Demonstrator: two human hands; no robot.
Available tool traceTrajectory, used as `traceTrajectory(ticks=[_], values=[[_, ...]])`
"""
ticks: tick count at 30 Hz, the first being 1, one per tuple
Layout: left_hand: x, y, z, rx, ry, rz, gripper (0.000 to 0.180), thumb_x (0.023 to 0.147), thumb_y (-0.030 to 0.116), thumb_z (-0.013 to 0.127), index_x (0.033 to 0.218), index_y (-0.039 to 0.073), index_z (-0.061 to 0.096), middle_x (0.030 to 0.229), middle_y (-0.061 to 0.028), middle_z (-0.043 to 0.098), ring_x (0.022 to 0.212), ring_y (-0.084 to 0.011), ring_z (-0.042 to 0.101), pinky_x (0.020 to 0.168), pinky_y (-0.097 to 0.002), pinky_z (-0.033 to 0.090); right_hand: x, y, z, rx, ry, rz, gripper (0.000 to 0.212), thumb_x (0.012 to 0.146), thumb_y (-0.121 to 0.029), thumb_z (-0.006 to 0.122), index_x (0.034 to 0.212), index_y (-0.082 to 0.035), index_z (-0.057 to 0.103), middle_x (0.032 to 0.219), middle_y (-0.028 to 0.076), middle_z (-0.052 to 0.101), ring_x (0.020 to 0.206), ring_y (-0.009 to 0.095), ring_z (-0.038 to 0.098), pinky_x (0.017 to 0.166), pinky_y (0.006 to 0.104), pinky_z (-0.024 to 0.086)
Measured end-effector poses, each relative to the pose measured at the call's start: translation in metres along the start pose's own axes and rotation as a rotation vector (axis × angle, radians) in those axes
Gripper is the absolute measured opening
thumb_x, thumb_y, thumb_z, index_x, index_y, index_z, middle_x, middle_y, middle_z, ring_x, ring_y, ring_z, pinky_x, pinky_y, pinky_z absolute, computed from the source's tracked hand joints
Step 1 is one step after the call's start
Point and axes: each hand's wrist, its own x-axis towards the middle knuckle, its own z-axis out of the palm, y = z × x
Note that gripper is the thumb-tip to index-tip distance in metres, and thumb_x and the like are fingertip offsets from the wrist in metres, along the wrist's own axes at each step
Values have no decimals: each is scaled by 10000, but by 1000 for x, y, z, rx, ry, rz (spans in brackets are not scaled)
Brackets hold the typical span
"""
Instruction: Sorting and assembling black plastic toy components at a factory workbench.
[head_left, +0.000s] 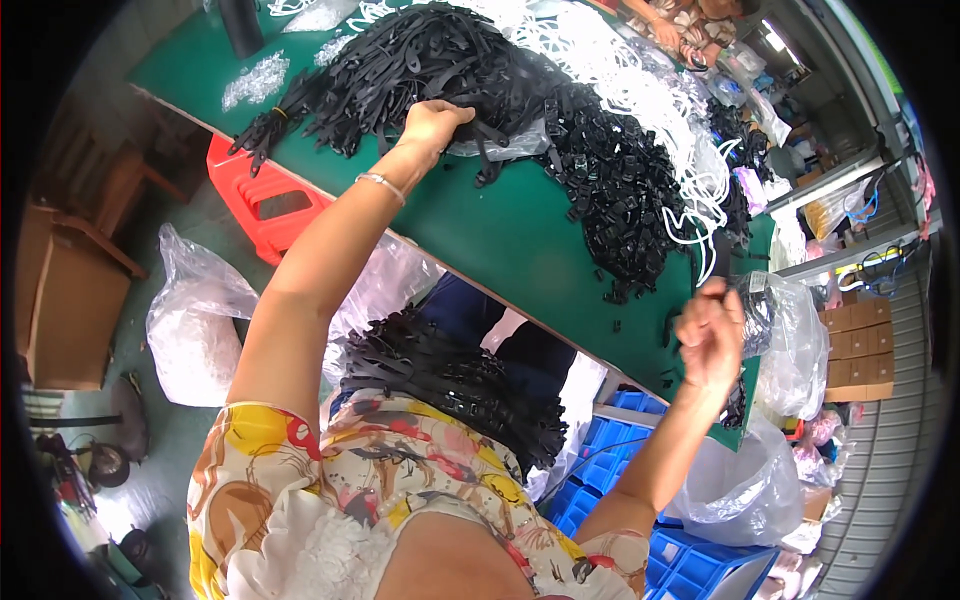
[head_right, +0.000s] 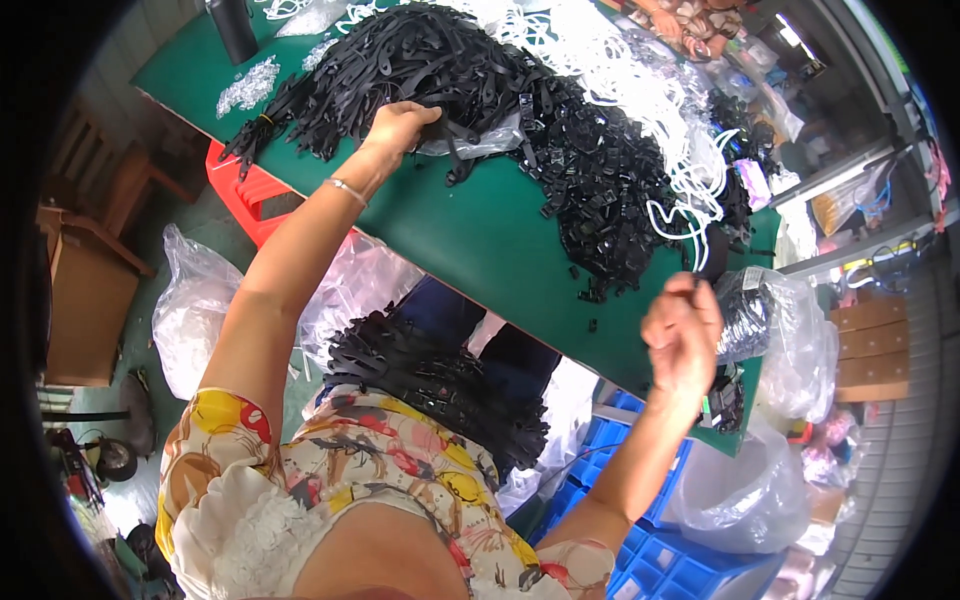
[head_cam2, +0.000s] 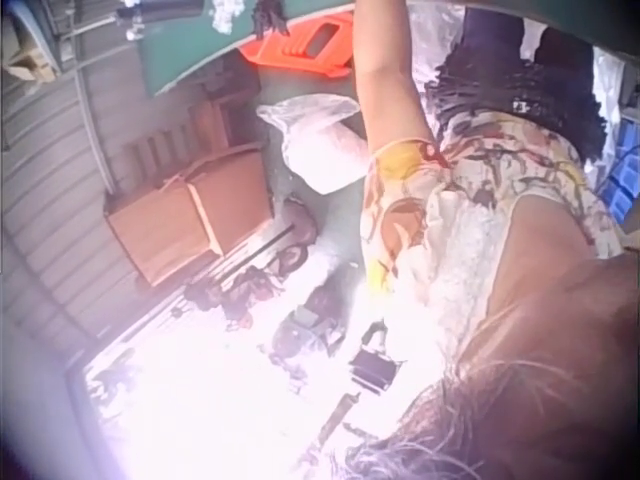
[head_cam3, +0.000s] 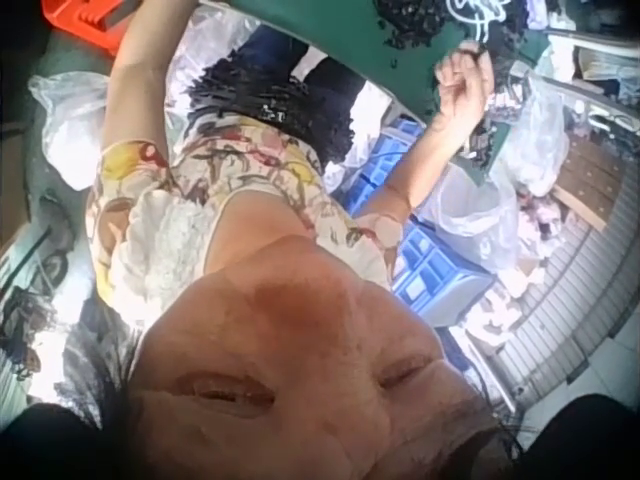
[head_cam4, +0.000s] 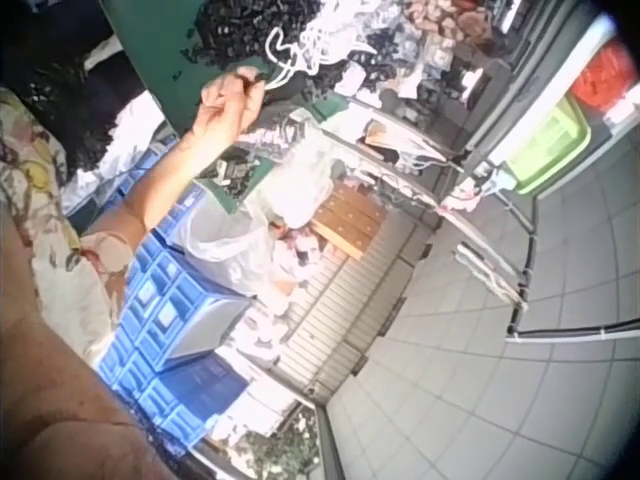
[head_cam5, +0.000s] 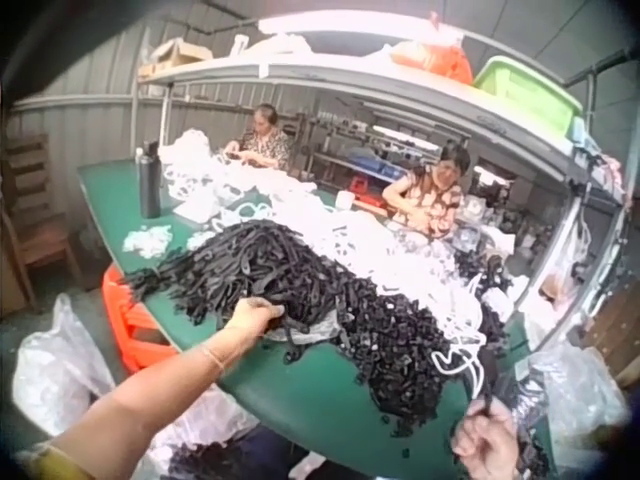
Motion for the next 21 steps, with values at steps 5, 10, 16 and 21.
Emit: traceTrajectory(ticks=[5,10,16,21], values=[[-52,23,-9,-237,-201,271,125,807,117,662,744,85,559,665,54,538,619,-37,467,568,-193,361,5,67,41,63,-55,229,216,909,-228,505,975,-24,534,510,-74,292,382,39,265,379,214,199],[-126,39,-6,-171,-440,387,153,883,174,590,787,77,521,664,50,520,639,-20,469,586,-179,375,18,128,67,316,-166,394,315,945,-287,429,1057,-19,550,662,-2,391,462,88,344,439,223,268],[-210,3,8,-4,-752,362,61,852,30,544,829,8,493,668,-57,564,592,-113,564,530,-267,442,27,160,96,424,2,478,416,945,-365,388,1178,-32,479,936,75,579,705,131,503,542,240,389],[-234,-5,6,67,-910,222,89,844,74,560,840,7,502,596,-83,550,521,-160,567,496,-289,432,15,152,73,570,10,341,340,927,-244,470,1197,-37,461,778,2,440,644,106,393,539,235,339]])
